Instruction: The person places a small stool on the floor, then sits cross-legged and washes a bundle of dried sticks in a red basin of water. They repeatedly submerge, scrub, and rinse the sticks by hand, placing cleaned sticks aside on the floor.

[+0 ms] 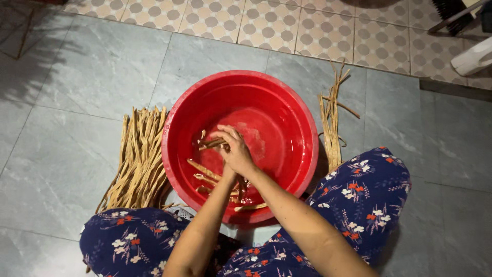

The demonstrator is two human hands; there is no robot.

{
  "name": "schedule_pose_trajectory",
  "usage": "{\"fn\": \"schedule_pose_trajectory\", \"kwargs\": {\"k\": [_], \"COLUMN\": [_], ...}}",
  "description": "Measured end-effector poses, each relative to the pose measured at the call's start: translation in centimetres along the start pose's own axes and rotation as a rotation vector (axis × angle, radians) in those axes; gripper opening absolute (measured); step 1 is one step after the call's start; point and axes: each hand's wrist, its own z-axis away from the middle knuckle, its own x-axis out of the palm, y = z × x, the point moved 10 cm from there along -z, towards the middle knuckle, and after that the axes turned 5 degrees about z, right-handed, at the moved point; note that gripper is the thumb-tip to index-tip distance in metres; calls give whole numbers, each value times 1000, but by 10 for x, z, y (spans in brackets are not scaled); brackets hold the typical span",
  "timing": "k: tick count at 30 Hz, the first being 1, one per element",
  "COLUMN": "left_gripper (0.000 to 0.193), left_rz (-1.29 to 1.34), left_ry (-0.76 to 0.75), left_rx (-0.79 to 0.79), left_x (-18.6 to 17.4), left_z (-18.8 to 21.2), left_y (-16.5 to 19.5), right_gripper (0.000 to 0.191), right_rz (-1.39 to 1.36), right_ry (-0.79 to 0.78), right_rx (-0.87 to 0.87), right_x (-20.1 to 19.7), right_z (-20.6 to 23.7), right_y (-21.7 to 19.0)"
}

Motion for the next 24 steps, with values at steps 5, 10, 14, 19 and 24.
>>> {"fn": "schedule_pose_trajectory", "kwargs": {"k": [5, 10, 14, 19, 24], "left_gripper": [46, 50, 52, 48, 54], "left_rz": [-582, -552, -417, 355, 372], "left_ry": [-117, -81, 90, 248, 114], "left_rx": [603, 83, 151, -56, 85], "left_x": [53, 73, 43, -16, -16], "left_z": [35, 33, 24, -4, -2], "left_y": [53, 73, 132, 146, 171], "right_gripper": [15, 48, 50, 36, 34], "right_rz": [-681, -467, -1153, -850, -641], "right_ry": [-24, -60, -195, -690, -635], "right_rx": [908, 1190, 901, 680, 809], "right_x": [25, -3, 10, 62, 63], "right_z": [34, 63, 27, 57, 67], "right_y": [141, 202, 140, 61, 95]}}
